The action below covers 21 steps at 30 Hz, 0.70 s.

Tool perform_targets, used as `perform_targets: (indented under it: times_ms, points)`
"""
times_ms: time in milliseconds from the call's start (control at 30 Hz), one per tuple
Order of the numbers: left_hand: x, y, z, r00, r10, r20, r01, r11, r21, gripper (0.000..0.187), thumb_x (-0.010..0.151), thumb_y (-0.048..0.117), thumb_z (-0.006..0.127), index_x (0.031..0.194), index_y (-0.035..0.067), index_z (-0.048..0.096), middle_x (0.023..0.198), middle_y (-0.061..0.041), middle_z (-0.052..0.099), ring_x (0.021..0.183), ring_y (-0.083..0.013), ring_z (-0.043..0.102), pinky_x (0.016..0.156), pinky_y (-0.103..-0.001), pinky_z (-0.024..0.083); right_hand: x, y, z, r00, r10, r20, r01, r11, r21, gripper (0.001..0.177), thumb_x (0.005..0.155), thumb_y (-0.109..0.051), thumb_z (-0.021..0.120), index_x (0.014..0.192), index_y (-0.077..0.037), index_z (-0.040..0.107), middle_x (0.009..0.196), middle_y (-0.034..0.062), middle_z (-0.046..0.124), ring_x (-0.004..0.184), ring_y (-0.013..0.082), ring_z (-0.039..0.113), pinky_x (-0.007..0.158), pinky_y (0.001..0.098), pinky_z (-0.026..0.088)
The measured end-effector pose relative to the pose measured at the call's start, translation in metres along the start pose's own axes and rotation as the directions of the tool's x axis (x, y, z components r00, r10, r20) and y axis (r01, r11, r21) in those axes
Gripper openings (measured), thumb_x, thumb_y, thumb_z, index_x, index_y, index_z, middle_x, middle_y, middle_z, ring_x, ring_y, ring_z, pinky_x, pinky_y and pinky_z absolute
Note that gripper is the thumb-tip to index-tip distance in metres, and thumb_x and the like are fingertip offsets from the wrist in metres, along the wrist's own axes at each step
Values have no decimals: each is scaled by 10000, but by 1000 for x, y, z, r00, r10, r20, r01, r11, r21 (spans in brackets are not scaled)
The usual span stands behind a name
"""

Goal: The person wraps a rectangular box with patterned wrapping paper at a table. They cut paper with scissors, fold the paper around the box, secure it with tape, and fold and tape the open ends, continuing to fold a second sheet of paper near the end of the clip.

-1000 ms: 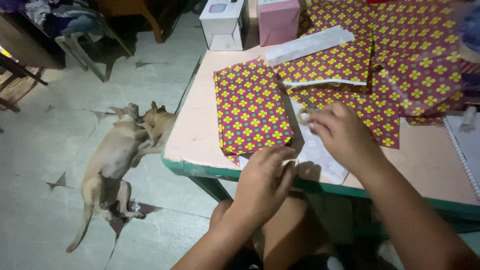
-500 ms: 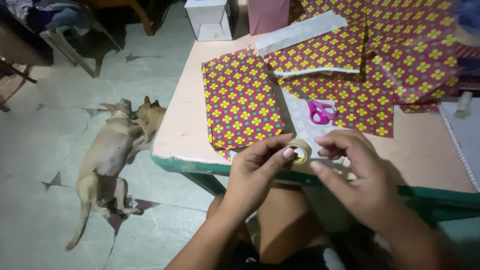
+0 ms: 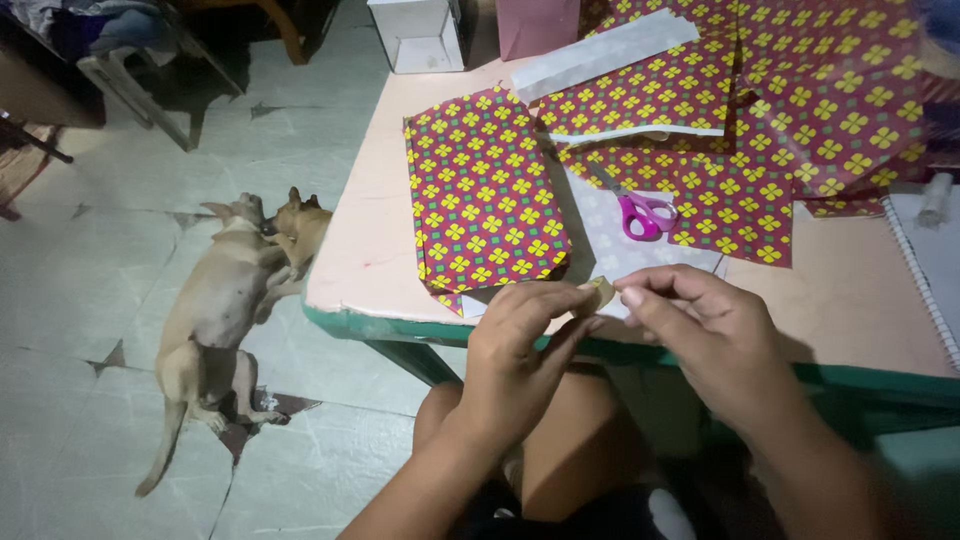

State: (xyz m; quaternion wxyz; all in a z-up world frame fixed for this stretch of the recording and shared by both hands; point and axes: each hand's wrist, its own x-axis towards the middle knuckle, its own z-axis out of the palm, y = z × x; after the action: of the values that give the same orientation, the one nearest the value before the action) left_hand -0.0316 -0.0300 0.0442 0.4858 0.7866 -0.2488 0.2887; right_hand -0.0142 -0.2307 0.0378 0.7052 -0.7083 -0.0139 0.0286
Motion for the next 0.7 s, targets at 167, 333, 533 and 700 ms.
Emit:
perform_targets:
  times_ms: [167, 333, 533, 700]
  points:
    - [-1, 2, 1, 998, 46, 41, -45, 999, -25, 338, 879, 34, 818, 1180, 58, 667, 1146, -93, 704, 1071, -261, 690, 898, -365, 570, 2, 4, 3, 996, -87, 21, 86, 996, 38, 217, 951, -101, 678, 1077, 74, 699, 962, 86, 733, 864, 125, 714, 786, 250, 583]
    - [5, 8, -3, 988, 19, 152, -19, 1000, -1, 504, 821, 113, 867, 1258, 76, 620, 1181, -111, 665, 1084, -294, 656, 939, -393, 534, 8, 13, -4, 993, -66, 102, 55, 992, 112, 187, 982, -64, 654, 1097, 78, 692, 972, 76, 692, 869, 118, 668, 780, 267, 580]
    - [15, 3, -13, 889, -70, 452, 211, 939, -270, 751, 895, 165, 808, 1543, 62, 443, 1415, -146, 600, 1254, -277, 654, 1017, -349, 578, 10, 12, -18, 981, 5, 192, -7, 1000, 9, 160, 944, -45, 631, 1051, 57, 692, 956, 50, 717, 880, 100, 686, 780, 254, 566]
    - [13, -3, -1, 867, -229, 443, 324, 934, -152, 597, 913, 214, 828, 1406, 19, 552, 1227, -131, 723, 1080, -189, 737, 888, -308, 604, 1, 0, -25, 979, -116, 169, 133, 987, -92, 117, 967, -51, 652, 1038, 36, 684, 930, 31, 674, 825, 76, 624, 718, 237, 523]
